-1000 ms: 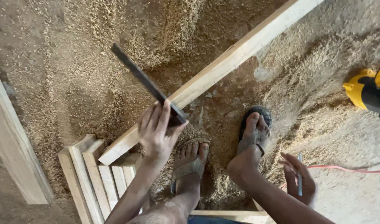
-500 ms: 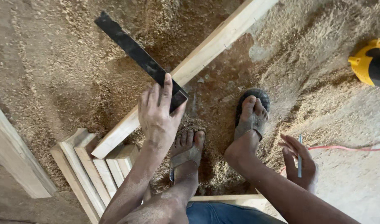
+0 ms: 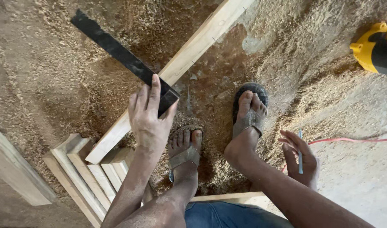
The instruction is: The person kneels on a sawdust-covered floor and marks cutting lines on narrow wooden slats. They hold an L-square against each slat and draw a line with a pencil, then set the marked slat on a stack and pick up the next unmarked one, repeating the process.
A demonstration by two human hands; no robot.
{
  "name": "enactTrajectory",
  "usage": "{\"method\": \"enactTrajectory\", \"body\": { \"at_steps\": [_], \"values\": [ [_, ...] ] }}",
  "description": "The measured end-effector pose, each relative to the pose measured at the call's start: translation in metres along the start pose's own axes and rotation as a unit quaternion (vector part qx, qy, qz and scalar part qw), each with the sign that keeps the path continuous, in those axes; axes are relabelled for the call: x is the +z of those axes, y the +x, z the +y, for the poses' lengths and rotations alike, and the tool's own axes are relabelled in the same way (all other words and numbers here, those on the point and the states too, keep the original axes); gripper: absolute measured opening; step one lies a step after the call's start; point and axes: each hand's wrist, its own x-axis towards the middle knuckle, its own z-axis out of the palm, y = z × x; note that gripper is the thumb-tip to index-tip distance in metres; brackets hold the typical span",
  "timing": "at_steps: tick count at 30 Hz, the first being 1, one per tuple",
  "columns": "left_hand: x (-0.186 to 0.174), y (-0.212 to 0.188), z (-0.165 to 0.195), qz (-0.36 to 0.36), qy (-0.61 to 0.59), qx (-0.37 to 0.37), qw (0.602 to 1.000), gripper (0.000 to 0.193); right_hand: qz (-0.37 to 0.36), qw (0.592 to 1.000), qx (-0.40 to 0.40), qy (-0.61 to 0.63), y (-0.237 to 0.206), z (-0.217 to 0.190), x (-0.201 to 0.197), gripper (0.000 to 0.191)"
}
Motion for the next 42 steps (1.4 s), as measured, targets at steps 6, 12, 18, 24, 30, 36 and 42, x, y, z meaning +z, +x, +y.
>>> {"method": "enactTrajectory", "body": {
  "at_steps": [6,12,18,24,30,36,42],
  "values": [
    [-0.004,0.002,0.003,-0.004,-0.012,-0.008,1.0,0.081,-0.004,1.0,0.003,0.0,-0.001,0.003,-0.004,0.034],
    [-0.003,0.001,0.003,-0.001,-0.003,-0.004,1.0,0.084,-0.019,1.0,-0.011,0.007,0.004,-0.003,-0.046,0.034],
    [-0.002,0.0,0.0,0.014,-0.014,-0.002,1.0,0.088,-0.036,0.997,-0.063,0.011,0.034,-0.042,-0.116,0.033],
    [0.004,-0.002,-0.002,0.027,-0.043,-0.016,0.999,0.09,-0.136,0.976,-0.168,-0.026,0.103,-0.11,-0.198,0.033],
    [0.005,-0.003,0.004,0.031,-0.038,-0.03,0.998,0.089,-0.327,0.854,-0.362,0.179,0.182,-0.234,-0.149,0.031],
    [-0.007,-0.003,0.005,0.006,-0.065,-0.059,0.996,0.085,-0.191,0.814,-0.435,0.334,0.2,-0.309,-0.012,0.013],
    [-0.016,0.002,0.008,0.013,-0.113,-0.066,0.991,0.083,-0.162,0.816,-0.431,0.348,0.194,-0.318,0.005,0.013]
  ]
}}
